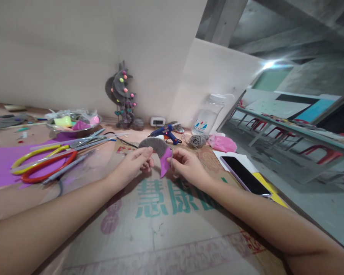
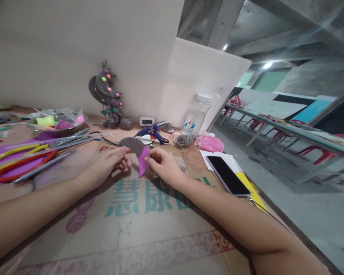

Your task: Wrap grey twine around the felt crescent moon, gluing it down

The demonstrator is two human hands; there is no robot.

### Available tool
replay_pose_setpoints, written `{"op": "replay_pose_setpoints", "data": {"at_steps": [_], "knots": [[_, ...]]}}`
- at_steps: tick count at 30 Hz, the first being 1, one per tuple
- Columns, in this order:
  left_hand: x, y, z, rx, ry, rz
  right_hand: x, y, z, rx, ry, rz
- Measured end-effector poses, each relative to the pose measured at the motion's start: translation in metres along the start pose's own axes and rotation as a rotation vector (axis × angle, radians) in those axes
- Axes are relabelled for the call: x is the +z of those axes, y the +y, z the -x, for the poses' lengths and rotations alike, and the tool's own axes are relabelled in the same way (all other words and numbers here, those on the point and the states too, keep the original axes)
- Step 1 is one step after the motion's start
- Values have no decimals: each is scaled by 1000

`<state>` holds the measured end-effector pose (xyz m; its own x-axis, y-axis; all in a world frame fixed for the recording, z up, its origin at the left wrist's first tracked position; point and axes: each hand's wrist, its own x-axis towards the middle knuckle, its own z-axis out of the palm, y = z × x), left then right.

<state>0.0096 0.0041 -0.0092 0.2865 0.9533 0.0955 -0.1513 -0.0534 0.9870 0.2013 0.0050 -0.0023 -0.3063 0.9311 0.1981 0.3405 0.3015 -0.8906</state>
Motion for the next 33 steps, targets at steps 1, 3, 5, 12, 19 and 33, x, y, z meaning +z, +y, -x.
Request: {"op": "replay_pose_setpoints", "data": {"at_steps": [1,3,5,12,19,33], "knots": [[0,1,0,-3,7,6,0,-1,1,8,-9,-13],[-1,2,-2,-13,23,31,1,-3,1,18,-29,-26],[-3,3,-3,-33,27,55,2,-4,1,14,-46,-18],[-5,4,-1,-76,-58,-70,5,-3,-1,47,-153,-65],[2,5,1,-69,84,-303,-2,-6,1,36,-118,-263],[2,3,-1,-26,80,-308,1,-2,-3,25,-52,-112]]}}
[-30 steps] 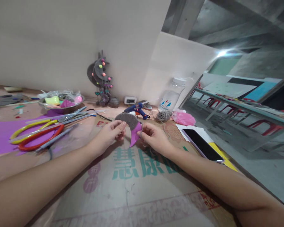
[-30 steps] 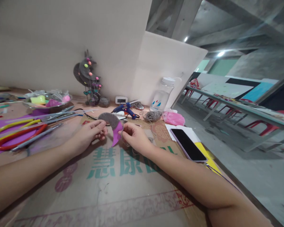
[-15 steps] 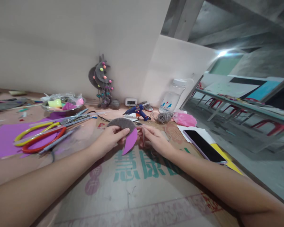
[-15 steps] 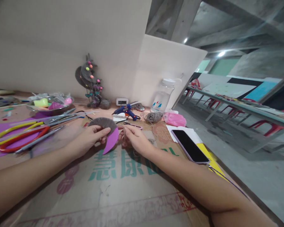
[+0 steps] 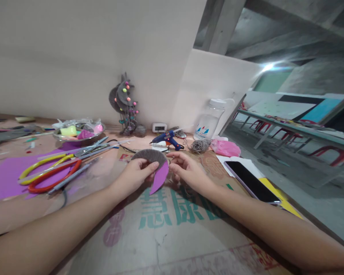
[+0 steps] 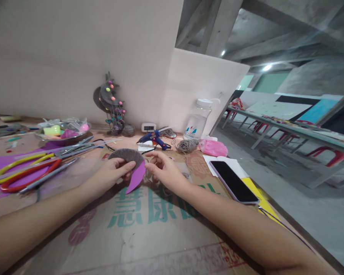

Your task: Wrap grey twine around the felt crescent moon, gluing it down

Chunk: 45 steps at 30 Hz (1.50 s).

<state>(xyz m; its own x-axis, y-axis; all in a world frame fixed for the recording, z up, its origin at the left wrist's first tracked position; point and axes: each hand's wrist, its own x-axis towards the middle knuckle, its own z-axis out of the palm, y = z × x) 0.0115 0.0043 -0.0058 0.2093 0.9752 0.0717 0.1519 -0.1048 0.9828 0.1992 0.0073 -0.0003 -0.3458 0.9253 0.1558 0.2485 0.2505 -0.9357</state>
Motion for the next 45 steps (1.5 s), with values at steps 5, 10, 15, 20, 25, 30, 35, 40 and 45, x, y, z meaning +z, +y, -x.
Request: {"op": "replay_pose_setpoints", "data": {"at_steps": [5,10,15,20,25,30,35,40,45], "knots": [[0,2,1,8,-76,122,3,0,2,-32,-76,243],[0,2,3,12,-97,250,-2,-1,3,-269,135,542],[-1,3,5,-17,-75,256,-13,3,3,-470,187,789],[-4,-2,-1,-87,-56,329,-15,9,1,-634,173,951],[-6,-5,-5,-140,-28,417,-14,4,4,-714,116,1035],[-7,-4,-6,-133,19,451,-8,-1,10,-774,7,1087],[-7,-4,-8,-143,42,501,-14,-9,13,-839,-180,1106],[-5,-6,-6,-141,73,434,-45,-10,-7,-487,191,840],[-4,-7,-5,-111,60,375,-68,13,-54,-74,286,665]]}}
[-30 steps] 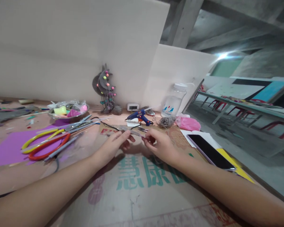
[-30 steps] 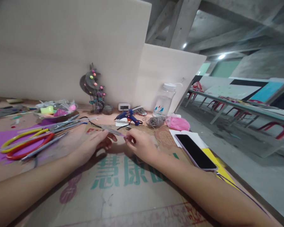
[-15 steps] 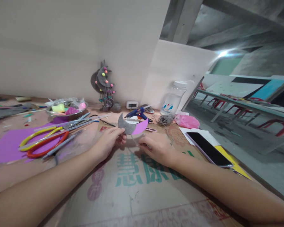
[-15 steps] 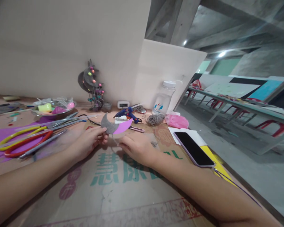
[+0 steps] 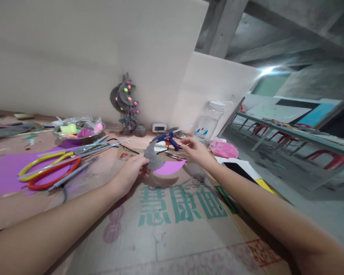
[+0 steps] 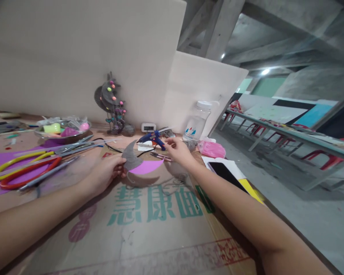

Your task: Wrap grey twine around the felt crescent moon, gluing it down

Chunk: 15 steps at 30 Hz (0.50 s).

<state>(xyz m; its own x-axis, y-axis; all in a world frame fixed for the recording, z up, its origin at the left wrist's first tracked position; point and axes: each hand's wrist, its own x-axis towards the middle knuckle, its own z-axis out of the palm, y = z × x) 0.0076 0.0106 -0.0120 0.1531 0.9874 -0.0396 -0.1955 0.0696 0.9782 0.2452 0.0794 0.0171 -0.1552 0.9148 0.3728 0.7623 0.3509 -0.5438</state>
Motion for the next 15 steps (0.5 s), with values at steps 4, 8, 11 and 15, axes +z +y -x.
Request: {"op": "replay_pose_setpoints", "data": {"at_steps": [4,8,11,15], "knots": [[0,-1,-1,4,-3,23,19,8,-33,11,-119,-16],[1,-1,-1,20,-23,9,33,6,-53,20,-157,8],[0,-1,-1,20,-34,4,43,6,-61,72,-165,41],[0,0,-2,23,-44,-5,52,7,-66,125,-104,57]]}}
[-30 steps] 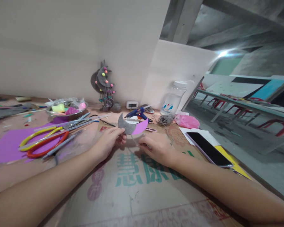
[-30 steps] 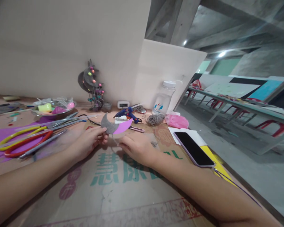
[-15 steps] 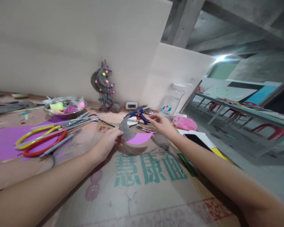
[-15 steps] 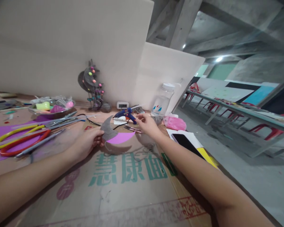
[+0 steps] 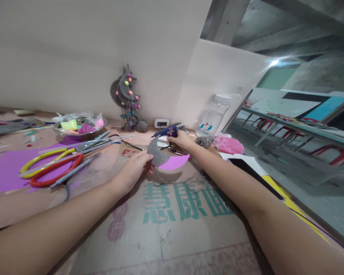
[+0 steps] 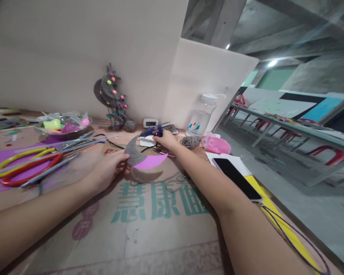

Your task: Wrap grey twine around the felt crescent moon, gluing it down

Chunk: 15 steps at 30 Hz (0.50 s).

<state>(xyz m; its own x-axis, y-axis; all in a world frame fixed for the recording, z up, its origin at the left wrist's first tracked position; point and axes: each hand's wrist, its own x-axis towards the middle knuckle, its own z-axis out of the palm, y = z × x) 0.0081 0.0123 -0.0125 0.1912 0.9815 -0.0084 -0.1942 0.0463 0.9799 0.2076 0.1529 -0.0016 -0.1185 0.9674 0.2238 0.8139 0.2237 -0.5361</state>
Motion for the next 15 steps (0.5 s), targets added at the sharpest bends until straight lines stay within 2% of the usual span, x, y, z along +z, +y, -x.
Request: {"op": "replay_pose_setpoints", "data": {"at_steps": [3,7,12,15], "knots": [[0,1,0,2,-15,-4,-4,-3,1,12,28,-40],[0,1,2,4,6,-14,-26,-14,13,2,8,-146],[-4,0,1,175,119,-150,-57,-24,51,-43,11,-283],[-6,-2,-1,184,132,-183,-68,-21,79,-92,80,-412]]}}
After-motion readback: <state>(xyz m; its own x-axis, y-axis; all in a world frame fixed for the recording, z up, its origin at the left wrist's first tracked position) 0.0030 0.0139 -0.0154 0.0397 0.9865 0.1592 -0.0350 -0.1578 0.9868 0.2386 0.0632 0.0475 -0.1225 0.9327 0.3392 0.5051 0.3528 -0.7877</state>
